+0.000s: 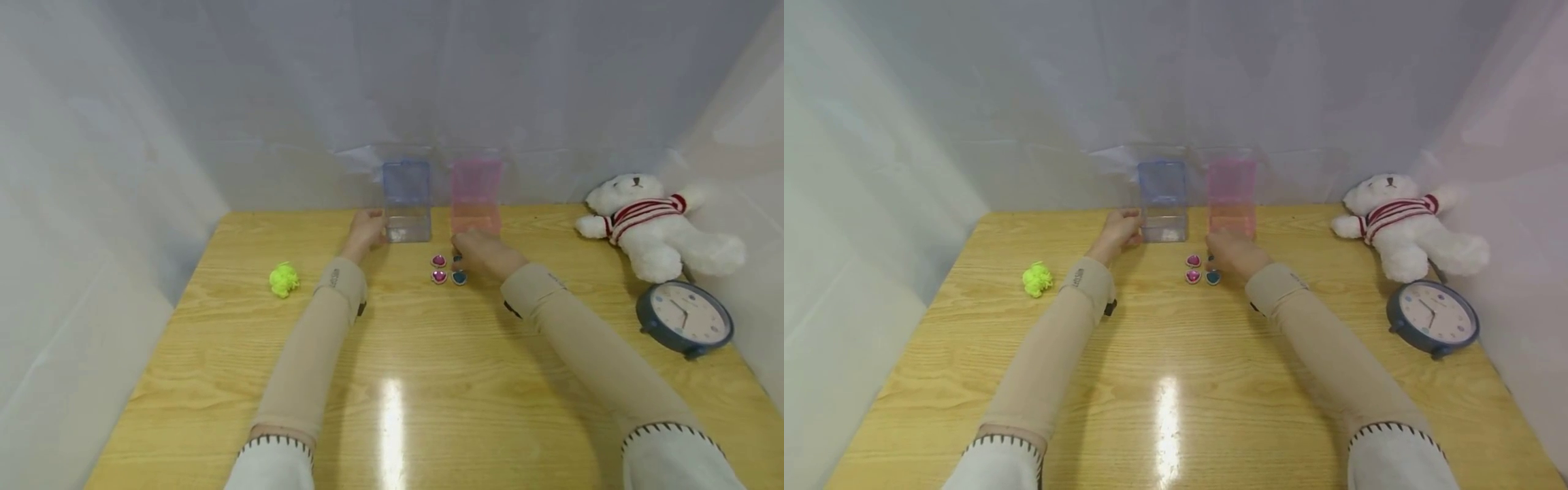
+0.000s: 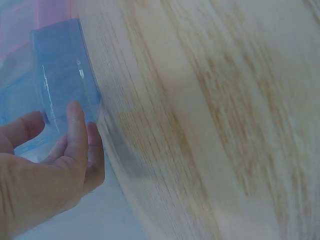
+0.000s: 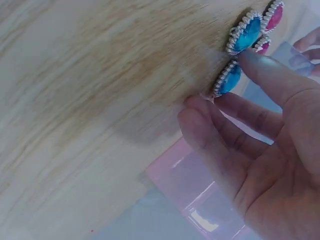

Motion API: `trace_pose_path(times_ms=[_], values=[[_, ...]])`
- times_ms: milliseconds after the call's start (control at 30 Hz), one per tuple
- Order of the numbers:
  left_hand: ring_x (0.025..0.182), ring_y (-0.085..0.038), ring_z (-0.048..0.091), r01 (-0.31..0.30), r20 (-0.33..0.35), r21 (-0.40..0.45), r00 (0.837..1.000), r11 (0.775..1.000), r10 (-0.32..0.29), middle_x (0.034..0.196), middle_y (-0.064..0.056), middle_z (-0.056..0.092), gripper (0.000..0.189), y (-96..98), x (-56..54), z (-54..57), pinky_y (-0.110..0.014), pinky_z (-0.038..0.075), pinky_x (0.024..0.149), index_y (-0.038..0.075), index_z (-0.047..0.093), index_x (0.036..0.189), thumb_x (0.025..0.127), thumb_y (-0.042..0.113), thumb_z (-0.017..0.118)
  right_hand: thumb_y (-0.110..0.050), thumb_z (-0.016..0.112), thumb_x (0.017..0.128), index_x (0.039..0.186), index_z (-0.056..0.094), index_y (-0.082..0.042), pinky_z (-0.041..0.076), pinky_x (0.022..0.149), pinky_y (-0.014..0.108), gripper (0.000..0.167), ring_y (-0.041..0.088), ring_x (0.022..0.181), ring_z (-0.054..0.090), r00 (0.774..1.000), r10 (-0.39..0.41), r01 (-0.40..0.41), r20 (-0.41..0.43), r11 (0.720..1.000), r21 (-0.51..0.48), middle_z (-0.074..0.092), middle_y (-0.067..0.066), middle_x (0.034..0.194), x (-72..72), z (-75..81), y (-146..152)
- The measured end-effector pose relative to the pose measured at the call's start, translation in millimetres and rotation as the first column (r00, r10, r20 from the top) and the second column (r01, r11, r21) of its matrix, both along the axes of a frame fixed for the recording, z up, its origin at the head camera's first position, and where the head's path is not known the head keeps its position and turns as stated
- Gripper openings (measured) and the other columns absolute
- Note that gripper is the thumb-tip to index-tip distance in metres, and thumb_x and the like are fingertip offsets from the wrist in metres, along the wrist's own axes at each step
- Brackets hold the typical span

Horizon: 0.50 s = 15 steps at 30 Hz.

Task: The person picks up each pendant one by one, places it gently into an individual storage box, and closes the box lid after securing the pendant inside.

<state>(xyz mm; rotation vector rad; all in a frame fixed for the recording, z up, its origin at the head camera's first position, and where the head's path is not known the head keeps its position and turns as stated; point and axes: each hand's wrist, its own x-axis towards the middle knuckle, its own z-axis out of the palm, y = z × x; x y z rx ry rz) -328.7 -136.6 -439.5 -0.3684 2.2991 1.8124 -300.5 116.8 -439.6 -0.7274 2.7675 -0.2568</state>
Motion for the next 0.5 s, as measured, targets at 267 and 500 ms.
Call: trace_pose_path(times_ms=[267,500], values=[[0.141,-0.042,0.056,0.026,-0.008,0.046,1.000,0.999,-0.025,0.163,-0.023,0.045,0.054,-1.6,-2.0,-3.0,-0.047,0.054,0.115,-0.002,0.044,0.157,0.103,0.000,0.053,-0.003,0.069,0.091,0.084,0.066,-0.007,0.052,0.074,0.039,0.009,0.021,0.078,0.055,0.999,0.022,-0.023,-0.039,1.000,-0.003,0.062,0.006,0.080,2.3,0.0,1.4],[0.139,-0.044,0.056,0.027,-0.021,0.054,0.999,0.998,-0.026,0.160,-0.026,0.046,0.054,1.6,-2.7,-2.9,-0.050,0.055,0.114,-0.004,0.043,0.156,0.103,-0.004,0.051,0.000,0.067,0.089,0.100,0.067,-0.004,0.056,0.090,0.047,0.012,0.028,0.094,0.062,0.997,0.043,-0.040,-0.062,0.998,0.047,0.068,0.012,0.096,4.1,0.0,4.1]])
